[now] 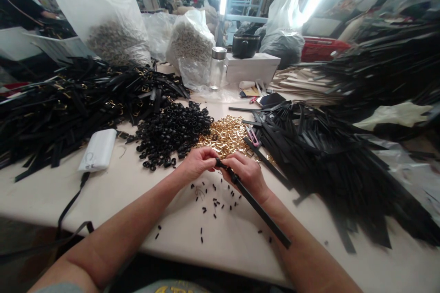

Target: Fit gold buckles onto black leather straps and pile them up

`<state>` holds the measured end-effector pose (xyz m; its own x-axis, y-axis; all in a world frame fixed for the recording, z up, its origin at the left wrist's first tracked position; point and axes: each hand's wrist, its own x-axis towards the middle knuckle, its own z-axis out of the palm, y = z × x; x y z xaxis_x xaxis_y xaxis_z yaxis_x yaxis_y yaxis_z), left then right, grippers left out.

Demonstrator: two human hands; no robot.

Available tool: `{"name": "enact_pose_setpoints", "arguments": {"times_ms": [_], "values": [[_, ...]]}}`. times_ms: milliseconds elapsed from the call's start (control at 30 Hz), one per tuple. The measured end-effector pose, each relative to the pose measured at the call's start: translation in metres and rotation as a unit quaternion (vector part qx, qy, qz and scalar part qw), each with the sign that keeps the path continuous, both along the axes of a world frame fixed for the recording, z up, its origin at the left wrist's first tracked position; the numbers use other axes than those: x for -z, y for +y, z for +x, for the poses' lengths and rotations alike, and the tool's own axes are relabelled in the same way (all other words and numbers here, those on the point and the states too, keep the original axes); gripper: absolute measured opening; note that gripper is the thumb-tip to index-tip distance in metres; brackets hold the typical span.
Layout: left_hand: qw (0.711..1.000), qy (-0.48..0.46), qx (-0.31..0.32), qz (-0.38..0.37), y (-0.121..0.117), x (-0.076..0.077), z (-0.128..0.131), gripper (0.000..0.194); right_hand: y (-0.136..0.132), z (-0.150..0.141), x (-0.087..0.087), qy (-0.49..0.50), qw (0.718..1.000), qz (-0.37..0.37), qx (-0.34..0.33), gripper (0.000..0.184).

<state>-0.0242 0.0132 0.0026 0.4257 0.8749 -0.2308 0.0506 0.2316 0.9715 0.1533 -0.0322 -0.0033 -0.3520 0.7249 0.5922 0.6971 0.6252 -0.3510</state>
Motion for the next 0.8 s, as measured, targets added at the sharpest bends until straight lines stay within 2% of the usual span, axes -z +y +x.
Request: {"name": "enact_pose_setpoints", "arguments": {"times_ms": [133,367,500,567,633,733,800], "values": [[1.0,-0.002,0.001,0.0,0.0,0.0,0.0,0.009,0.001,0.001,0.003,0.003,1.0,-0.001,-0.008,0.008],[0.998,-0.045,-0.017,-0.027,-0.001,0.003,0.0,0.019,0.003,0.0,0.002,0.143,0.989,-0.049,-0.004,0.011],[0.997,-0.051,-0.036,-0.052,0.002,0.001,-0.003,0.016,0.005,0.002,0.007,0.146,0.986,-0.084,-0.012,0.022],[0.997,-0.045,-0.047,-0.047,0.004,-0.003,-0.005,0.013,0.007,0.003,0.013,0.174,0.976,-0.128,-0.006,0.028],[0.997,-0.036,-0.053,-0.031,0.006,-0.008,-0.008,0.011,0.009,0.004,0.019,0.255,0.946,-0.201,-0.007,0.027],[0.999,-0.014,-0.039,-0.008,0.009,-0.012,-0.014,0.01,0.014,0.012,0.02,0.397,0.855,-0.333,-0.036,0.026],[1.0,0.005,-0.028,0.006,0.01,-0.013,-0.016,0.009,0.017,0.023,0.014,0.447,0.807,-0.38,-0.061,0.032]]}}
